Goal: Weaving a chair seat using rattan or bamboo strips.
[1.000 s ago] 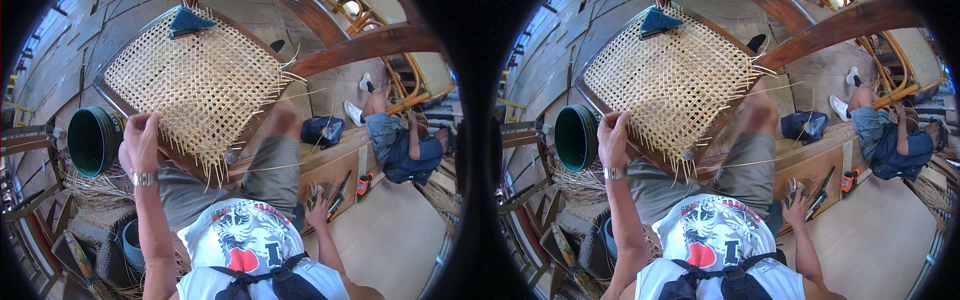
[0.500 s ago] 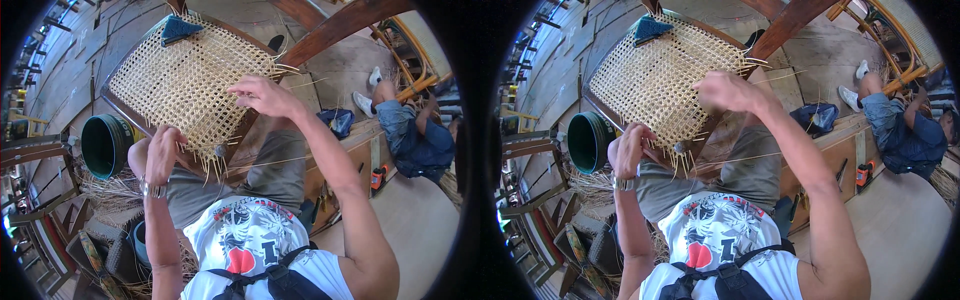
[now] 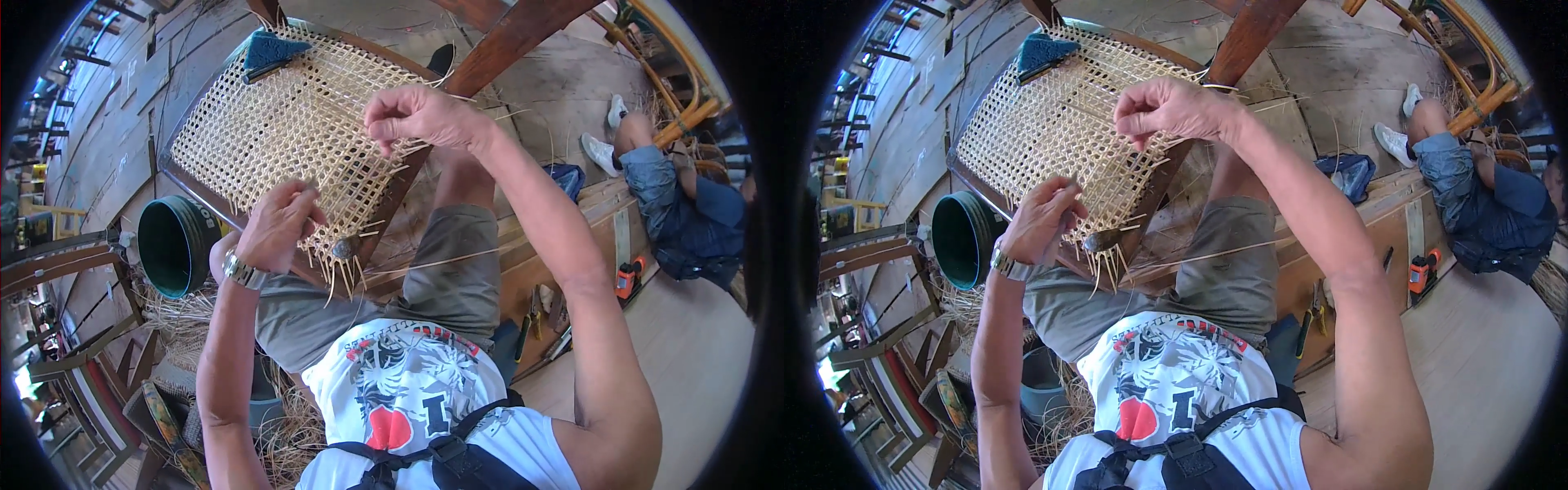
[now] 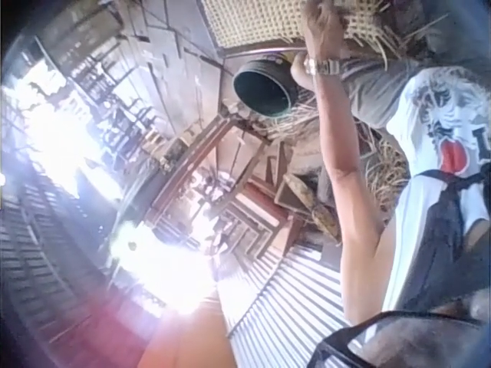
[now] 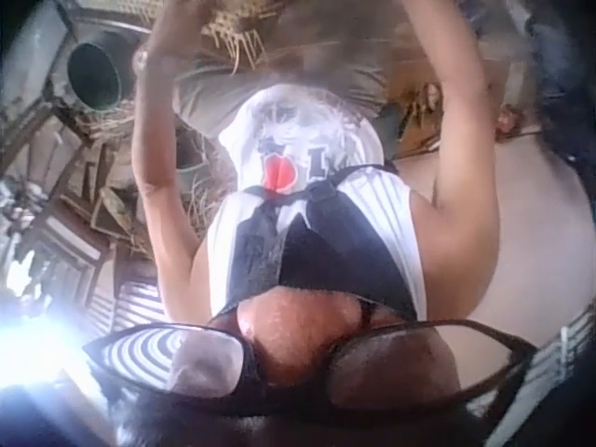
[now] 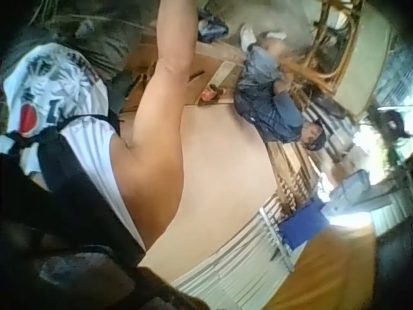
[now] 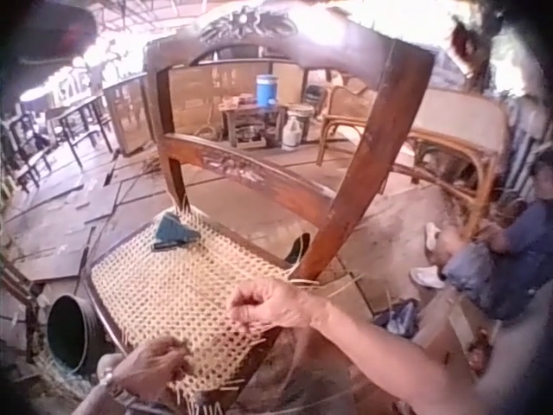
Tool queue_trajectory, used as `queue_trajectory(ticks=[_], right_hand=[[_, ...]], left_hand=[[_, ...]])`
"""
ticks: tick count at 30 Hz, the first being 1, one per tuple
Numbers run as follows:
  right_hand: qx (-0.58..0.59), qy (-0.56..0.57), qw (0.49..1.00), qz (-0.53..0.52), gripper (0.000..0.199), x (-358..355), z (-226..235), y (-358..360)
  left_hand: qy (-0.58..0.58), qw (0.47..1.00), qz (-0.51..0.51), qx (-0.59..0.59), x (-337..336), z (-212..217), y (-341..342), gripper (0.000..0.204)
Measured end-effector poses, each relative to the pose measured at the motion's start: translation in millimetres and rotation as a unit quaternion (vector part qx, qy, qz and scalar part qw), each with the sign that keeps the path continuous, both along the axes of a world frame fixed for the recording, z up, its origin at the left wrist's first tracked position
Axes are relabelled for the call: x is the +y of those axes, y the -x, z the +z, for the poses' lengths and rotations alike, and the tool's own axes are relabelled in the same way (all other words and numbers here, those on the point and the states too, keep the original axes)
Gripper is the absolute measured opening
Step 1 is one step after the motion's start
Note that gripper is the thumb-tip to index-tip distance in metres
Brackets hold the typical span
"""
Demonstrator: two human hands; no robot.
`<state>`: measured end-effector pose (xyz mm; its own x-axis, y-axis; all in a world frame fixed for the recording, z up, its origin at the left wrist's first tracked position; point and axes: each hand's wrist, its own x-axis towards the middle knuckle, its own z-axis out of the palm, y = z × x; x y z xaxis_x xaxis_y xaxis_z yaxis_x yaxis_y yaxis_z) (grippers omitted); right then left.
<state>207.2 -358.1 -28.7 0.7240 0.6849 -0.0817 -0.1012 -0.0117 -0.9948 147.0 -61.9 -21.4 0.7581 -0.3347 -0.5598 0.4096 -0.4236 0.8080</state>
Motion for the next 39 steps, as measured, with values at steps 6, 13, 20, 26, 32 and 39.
queue_trajectory(ticks=[6,13,20,26,32,39], right_hand=[[-0.238,0.393,0.887,-0.036,0.016,-18.3,-3.0,2.3],[-0.254,0.417,0.870,-0.072,0.017,-15.3,-11.8,14.2],[-0.267,0.385,0.874,-0.126,0.014,-16.5,-8.7,14.2],[-0.286,0.345,0.880,-0.160,0.013,-16.5,-7.3,18.1],[-0.271,0.374,0.879,-0.122,0.012,-15.1,-7.1,10.9],[-0.311,0.343,0.883,-0.076,0.012,-4.7,-16.8,21.3]], left_hand=[[-0.011,0.996,-0.066,0.052,-44.4,7.0,-9.9,0.025],[-0.049,0.990,-0.109,0.074,-66.3,2.8,-26.3,0.028],[-0.127,0.966,-0.223,0.023,-74.1,-0.5,-50.2,0.029],[-0.129,0.958,-0.232,0.111,-83.1,7.9,-62.4,0.028],[-0.098,0.976,-0.162,0.110,-93.1,-5.4,-52.7,0.026],[-0.113,0.971,-0.194,0.081,-84.9,-6.1,-52.5,0.037]])
